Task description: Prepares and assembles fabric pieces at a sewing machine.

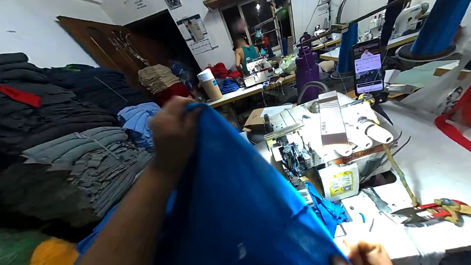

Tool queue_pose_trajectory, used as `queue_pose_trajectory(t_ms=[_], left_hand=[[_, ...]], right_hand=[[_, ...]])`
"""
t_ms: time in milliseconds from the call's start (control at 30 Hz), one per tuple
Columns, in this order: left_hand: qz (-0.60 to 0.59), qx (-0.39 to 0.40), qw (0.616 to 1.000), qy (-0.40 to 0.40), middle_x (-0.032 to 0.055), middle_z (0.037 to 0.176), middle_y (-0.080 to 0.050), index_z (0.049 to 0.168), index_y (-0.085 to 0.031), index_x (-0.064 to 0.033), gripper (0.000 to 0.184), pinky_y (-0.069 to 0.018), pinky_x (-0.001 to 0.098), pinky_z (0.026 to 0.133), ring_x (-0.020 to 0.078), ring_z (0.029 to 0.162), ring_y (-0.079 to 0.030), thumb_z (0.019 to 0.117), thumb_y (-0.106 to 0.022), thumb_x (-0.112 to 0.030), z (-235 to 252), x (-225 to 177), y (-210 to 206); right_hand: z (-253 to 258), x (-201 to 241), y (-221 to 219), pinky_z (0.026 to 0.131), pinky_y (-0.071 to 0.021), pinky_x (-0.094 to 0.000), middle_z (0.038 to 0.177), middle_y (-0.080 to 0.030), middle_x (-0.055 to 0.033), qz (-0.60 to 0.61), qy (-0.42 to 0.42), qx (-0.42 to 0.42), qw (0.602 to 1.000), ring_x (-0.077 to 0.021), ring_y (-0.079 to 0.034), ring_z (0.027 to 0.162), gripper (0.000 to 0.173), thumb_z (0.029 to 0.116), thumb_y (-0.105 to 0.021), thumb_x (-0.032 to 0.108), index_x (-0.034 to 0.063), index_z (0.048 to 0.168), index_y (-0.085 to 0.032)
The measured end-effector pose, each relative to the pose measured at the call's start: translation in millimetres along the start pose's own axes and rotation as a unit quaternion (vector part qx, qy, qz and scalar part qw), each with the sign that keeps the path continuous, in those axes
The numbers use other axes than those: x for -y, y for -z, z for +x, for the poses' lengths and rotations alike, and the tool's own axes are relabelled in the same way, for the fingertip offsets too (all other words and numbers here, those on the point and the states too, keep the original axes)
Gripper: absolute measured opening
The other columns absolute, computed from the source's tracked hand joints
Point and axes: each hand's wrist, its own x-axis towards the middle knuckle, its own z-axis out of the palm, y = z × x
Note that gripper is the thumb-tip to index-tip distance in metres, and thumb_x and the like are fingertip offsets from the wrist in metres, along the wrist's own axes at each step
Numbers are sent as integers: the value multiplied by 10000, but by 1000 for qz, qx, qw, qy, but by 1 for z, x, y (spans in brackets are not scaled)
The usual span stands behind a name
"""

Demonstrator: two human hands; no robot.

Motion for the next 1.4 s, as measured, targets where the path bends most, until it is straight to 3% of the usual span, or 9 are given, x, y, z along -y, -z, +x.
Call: queue_pose_trajectory(t_ms=[100,167,333,433,600,733,967,1133,1400], left_hand=[[-3,132,991,-20,322,1081,-677,1085,-669,121,208,-523,656,866,500,999,-677,980,-630,-55,-18,11,-64],[-39,199,979,18,296,1181,-668,1118,-685,87,206,-510,653,909,486,1066,-663,942,-678,-19,-42,0,-85],[-161,159,973,36,74,1044,-728,995,-736,-54,168,-588,369,844,172,973,-704,942,-624,-168,-107,-55,-72],[-126,170,977,20,50,1114,-758,1002,-770,-94,240,-579,368,910,167,1082,-718,945,-596,-249,-133,-71,-69],[-164,194,967,-32,47,1206,-748,1136,-768,-74,321,-502,354,1073,171,1227,-664,993,-523,-224,-137,-75,-65],[-260,235,935,-53,40,1243,-732,1149,-748,-89,298,-469,328,1118,127,1284,-619,1009,-562,-276,-133,-77,-64],[-229,234,945,-7,45,1209,-741,1121,-763,-74,299,-476,332,1093,139,1254,-638,979,-558,-239,-119,-67,-83],[-227,268,936,0,67,1073,-740,1100,-735,-45,249,-540,285,894,109,1017,-689,965,-603,-207,-96,-58,-96],[-257,266,929,15,85,1071,-747,1084,-736,-8,224,-508,241,956,77,1062,-680,944,-622,-139,-88,-49,-108]], right_hand=[[8,-14,5,698,-491,-146,837,-606,68,-118,-87,-31,989,65,-553,726,94,947,-584,-11,-13,1033,-548],[9,-26,8,645,-458,-166,759,-561,57,-157,-156,-23,975,42,-513,654,118,960,-578,19,-32,1062,-549],[8,-33,14,683,-500,-166,826,-647,38,-141,-192,-4,971,38,-581,709,187,965,-575,7,-42,1145,-576],[8,-31,14,717,-529,-165,886,-672,36,-122,-176,5,977,44,-616,761,195,965,-564,-11,-42,1157,-580],[0,-28,20,827,-551,-198,1055,-713,-161,-128,-64,52,988,-22,-671,883,305,984,-578,22,-177,1216,-586],[-17,-34,31,958,-520,-229,1122,-702,-237,-111,22,130,985,-84,-674,1047,264,999,-529,-42,-171,1217,-603],[-5,-21,35,953,-507,-172,1084,-735,-165,-145,-5,93,985,-12,-667,1033,213,1004,-530,-37,-120,1128,-681],[15,-22,27,911,-523,-146,1097,-746,-106,-173,-22,42,984,26,-668,997,221,975,-548,-37,-79,1117,-712],[24,-30,19,778,-514,-114,1074,-740,-80,-138,-37,29,989,57,-629,849,221,966,-548,-40,-72,1106,-714]])
